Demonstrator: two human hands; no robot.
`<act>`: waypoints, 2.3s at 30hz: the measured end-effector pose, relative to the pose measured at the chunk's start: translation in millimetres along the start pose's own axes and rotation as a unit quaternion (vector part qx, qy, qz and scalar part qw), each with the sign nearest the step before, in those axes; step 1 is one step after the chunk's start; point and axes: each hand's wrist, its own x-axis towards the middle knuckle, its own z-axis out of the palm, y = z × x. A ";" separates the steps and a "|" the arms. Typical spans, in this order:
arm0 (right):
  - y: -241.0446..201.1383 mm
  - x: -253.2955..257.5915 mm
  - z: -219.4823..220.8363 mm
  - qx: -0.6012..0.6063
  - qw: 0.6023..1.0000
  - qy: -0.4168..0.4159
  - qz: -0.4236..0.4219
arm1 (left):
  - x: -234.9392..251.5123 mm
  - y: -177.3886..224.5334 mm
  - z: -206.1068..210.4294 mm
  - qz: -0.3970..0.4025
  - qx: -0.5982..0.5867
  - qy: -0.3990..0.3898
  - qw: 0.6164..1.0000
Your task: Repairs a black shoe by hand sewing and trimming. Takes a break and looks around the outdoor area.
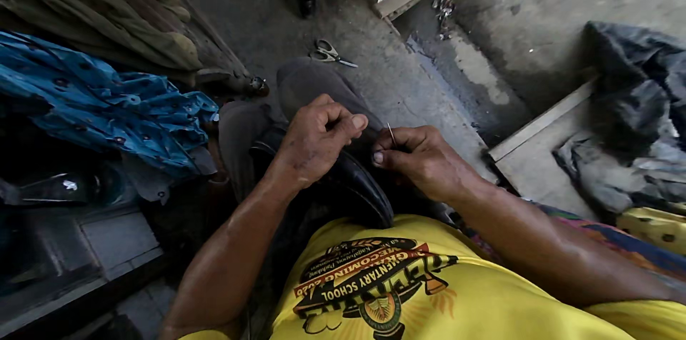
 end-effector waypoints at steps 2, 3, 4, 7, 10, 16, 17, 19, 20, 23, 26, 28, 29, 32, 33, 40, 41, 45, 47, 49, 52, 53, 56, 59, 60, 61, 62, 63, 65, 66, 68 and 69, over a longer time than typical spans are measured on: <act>1.9 -0.7 -0.1 0.015 1.000 0.001 0.006 | -0.4 -0.9 0.0 0.001 -0.018 -0.002 1.000; 2.3 -0.9 0.1 0.022 1.000 0.005 0.010 | -0.9 -0.8 -0.6 0.006 -0.014 -0.010 1.000; 2.2 -1.0 0.4 0.030 0.999 0.010 0.017 | -1.8 0.1 -1.8 0.013 0.001 -0.022 1.000; 3.3 -0.8 2.3 0.068 0.997 0.025 0.023 | -6.8 3.7 -6.2 0.025 0.052 -0.078 0.995; 5.0 1.3 1.0 0.082 0.996 0.025 0.001 | -8.7 6.7 -6.9 0.036 0.089 -0.128 0.987; 3.6 1.5 -1.8 0.048 0.998 0.023 -0.037 | -10.2 9.5 -1.4 0.039 0.139 -0.147 0.979; 3.5 0.9 -2.0 0.037 0.998 0.022 -0.040 | -10.2 9.4 -1.3 0.039 0.145 -0.145 0.978; 3.7 -0.4 -2.8 0.019 0.999 0.020 -0.038 | -10.3 9.8 -2.0 0.034 0.151 -0.143 0.977; 3.8 -0.9 -3.2 0.014 0.999 0.019 -0.036 | -10.2 10.1 -2.4 0.033 0.154 -0.145 0.977; 3.8 -1.3 -4.0 -0.001 0.999 0.015 -0.038 | -10.7 10.7 -3.2 0.031 0.158 -0.151 0.975; 4.9 -1.2 -4.9 0.011 0.999 0.012 -0.033 | -10.6 9.8 -3.1 0.032 0.115 -0.167 0.979; 4.6 -2.4 -2.9 0.060 0.998 0.008 -0.007 | -10.0 8.7 -2.9 0.037 0.093 -0.186 0.977; 4.5 -3.7 -1.0 0.098 0.995 0.003 0.011 | -9.1 8.0 -3.0 0.038 0.085 -0.192 0.977; 7.9 -8.6 2.6 0.196 0.980 -0.023 0.035 | -8.0 6.2 -3.4 0.038 0.083 -0.187 0.978; 9.0 -9.1 2.1 0.217 0.975 -0.036 0.036 | -8.6 6.5 -3.2 0.037 0.085 -0.183 0.979; 8.8 -9.0 -10.1 0.153 0.983 -0.099 0.036 | -13.2 4.1 0.1 0.039 0.102 -0.143 0.984; 8.3 -9.0 -11.2 0.131 0.985 -0.106 0.031 | -13.9 3.5 0.6 0.040 0.104 -0.135 0.985; 6.1 -8.1 -11.5 0.127 0.987 -0.099 0.002 | -17.1 4.0 3.1 0.033 0.126 -0.115 0.985; 9.1 -4.7 -11.9 0.169 0.980 -0.103 -0.010 | -17.4 3.9 3.9 0.035 0.134 -0.111 0.984; 9.7 -3.3 -10.6 0.211 0.970 -0.117 -0.015 | -17.2 3.2 3.3 0.041 0.137 -0.115 0.983; 3.9 -3.2 -16.3 0.201 0.966 -0.163 -0.017 | -15.3 -0.4 1.2 0.062 0.137 -0.127 0.980; -0.8 -3.8 -21.1 0.157 0.971 -0.179 -0.019 | -14.4 -1.0 -0.2 0.064 0.135 -0.134 0.980; -23.6 -7.0 -36.2 -0.052 0.974 -0.216 -0.043 | -12.3 -2.2 -3.1 0.065 0.118 -0.144 0.980; -40.3 -10.1 -45.4 -0.207 0.947 -0.241 -0.041 | -11.0 -5.2 -5.4 0.073 0.088 -0.142 0.983; -40.6 -9.6 -46.4 -0.242 0.940 -0.237 -0.042 | -10.5 -5.8 -5.6 0.071 0.078 -0.137 0.985; -39.7 -8.8 -46.3 -0.266 0.936 -0.228 -0.039 | -10.1 -5.9 -5.6 0.065 0.067 -0.129 0.987; -38.9 -7.5 -44.9 -0.279 0.936 -0.212 -0.035 | -9.9 -6.3 -5.3 0.061 0.055 -0.118 0.990; -38.5 -6.4 -42.2 -0.286 0.939 -0.190 -0.028 | -10.3 -6.8 -5.1 0.061 0.043 -0.106 0.992; -37.1 -4.7 -34.6 -0.286 0.947 -0.146 -0.009 | -13.9 -8.0 -5.4 0.079 0.016 -0.076 0.994; -36.3 -4.3 -30.5 -0.285 0.950 -0.130 0.007 | -18.0 -7.5 -5.8 0.098 0.009 -0.053 0.994; -35.9 -3.7 -25.4 -0.267 0.955 -0.123 0.047 | -32.6 -4.0 -9.2 0.136 0.013 0.014 0.991; -35.9 -3.5 -25.3 -0.248 0.958 -0.128 0.067 | -42.6 -4.2 -12.8 0.153 0.010 0.055 0.987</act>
